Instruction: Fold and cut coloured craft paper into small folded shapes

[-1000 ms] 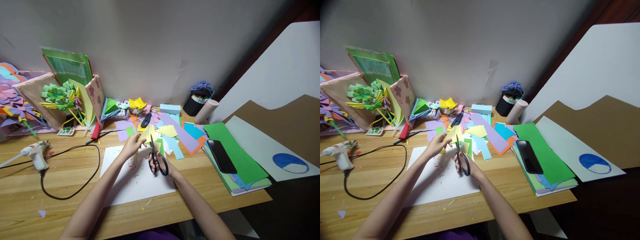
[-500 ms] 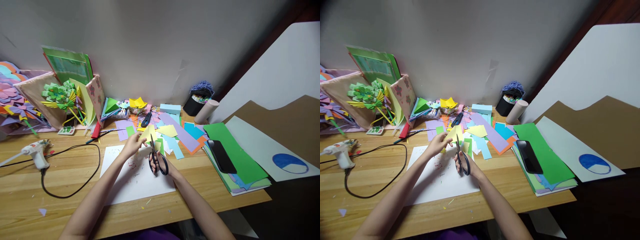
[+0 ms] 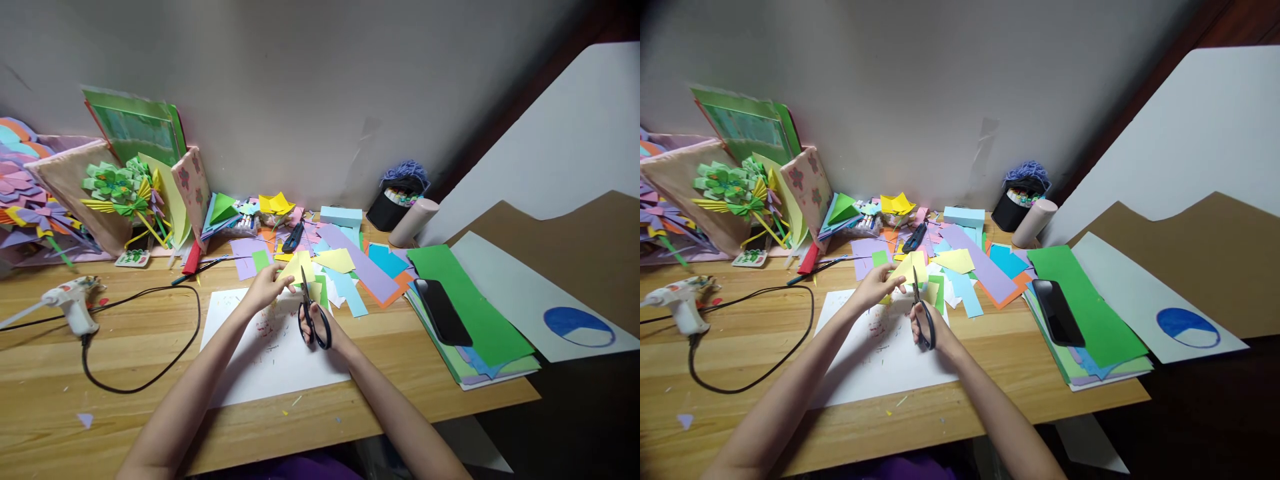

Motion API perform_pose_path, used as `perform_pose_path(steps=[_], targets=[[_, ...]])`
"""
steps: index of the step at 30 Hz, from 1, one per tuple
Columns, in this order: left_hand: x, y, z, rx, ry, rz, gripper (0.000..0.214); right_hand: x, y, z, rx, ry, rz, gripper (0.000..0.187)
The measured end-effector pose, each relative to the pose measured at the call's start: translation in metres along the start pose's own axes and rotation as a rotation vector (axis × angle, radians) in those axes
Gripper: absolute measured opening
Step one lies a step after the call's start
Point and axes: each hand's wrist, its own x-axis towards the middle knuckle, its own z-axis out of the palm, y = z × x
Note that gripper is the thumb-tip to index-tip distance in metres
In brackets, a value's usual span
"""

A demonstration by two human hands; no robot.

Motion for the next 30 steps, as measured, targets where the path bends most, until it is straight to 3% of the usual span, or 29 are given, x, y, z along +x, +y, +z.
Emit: perform_pose_path(steps=[10,16,20,24,30], targets=[[0.000,0.001,-0.001,-0.030,-0.021,-0.032,0.039,0.000,-0.007,0.006,-0.034,0.117,0.039,0.059],[0.004,-0.008,-0.006,-0.064,-0.128,-0.079,0.038,0.001,0.001,0.003,-0.125,0.106,0.005,0.061],[0.004,-0.008,-0.002,0.017,0.004,-0.095,0.040,-0.001,-0.004,0.007,-0.123,0.068,0.007,0.063],[0.002,-0.009,0.004,0.214,0.153,0.014,0.039,-0.002,-0.004,0.008,-0.035,0.003,0.035,0.065],[-0.001,-0.005,0.008,0.381,0.151,0.074,0.040,-0.002,-0.003,0.007,-0.020,0.022,0.056,0.065]])
